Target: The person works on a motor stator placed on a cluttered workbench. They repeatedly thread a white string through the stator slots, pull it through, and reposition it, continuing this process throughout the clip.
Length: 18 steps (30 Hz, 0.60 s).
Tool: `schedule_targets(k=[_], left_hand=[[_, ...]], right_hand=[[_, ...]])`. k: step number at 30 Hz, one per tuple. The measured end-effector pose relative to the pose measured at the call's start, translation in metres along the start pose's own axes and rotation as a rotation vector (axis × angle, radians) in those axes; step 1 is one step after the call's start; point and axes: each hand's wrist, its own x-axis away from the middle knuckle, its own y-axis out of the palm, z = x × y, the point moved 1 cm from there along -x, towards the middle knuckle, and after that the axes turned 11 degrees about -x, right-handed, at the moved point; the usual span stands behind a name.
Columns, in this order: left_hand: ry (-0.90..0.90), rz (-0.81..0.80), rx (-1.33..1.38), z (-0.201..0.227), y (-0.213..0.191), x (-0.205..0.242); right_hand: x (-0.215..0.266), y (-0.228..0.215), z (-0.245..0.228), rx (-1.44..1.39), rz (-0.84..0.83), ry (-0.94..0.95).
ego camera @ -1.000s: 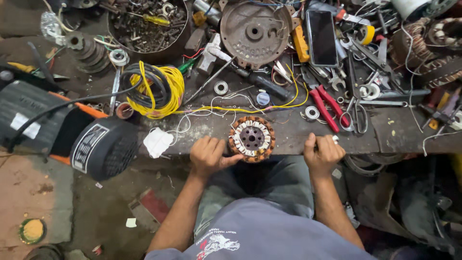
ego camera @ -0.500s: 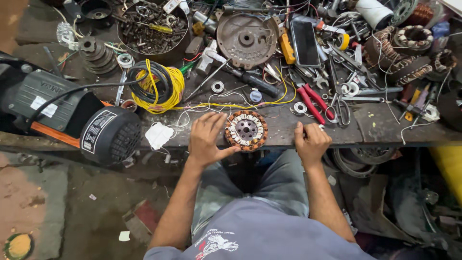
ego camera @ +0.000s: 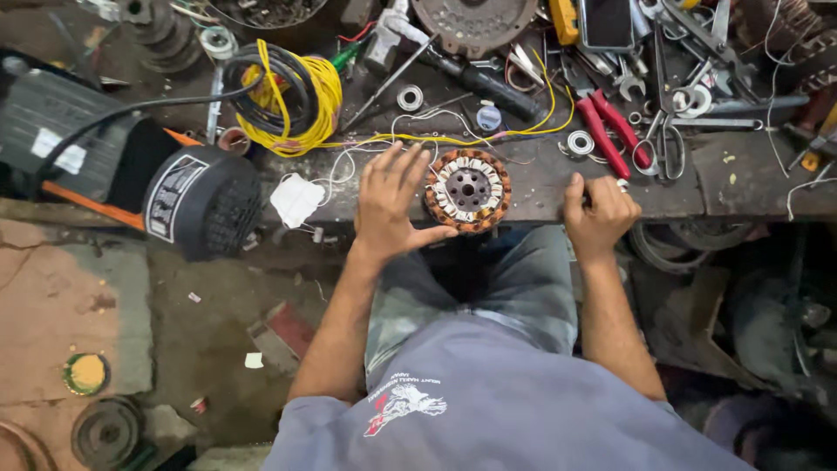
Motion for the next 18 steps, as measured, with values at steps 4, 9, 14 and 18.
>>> schedule_targets(k=[4, 9, 14, 18], left_hand=[[0.001, -0.018, -0.013, -0.002, 0.0017, -0.0013], [0.005, -0.049, -0.004, -0.0029, 0.0008, -0.0042], [0.01, -0.06, 0.008, -0.0034, 0.0008, -0.0057], [0.019, -0.06, 0.002, -0.0035, -0.0018, -0.0083]], right_hand=[[0.0013, 0.0009, -0.0018, 0.001, -0.013, 0.027], [0.0029, 0.0048, 0.002, 0.04, -0.001, 0.019], [0.0062, 0.0044, 0.006, 0.025, 0.0, 0.018], [0.0046, 0.0071, 0.0057, 0.008, 0.011, 0.007]])
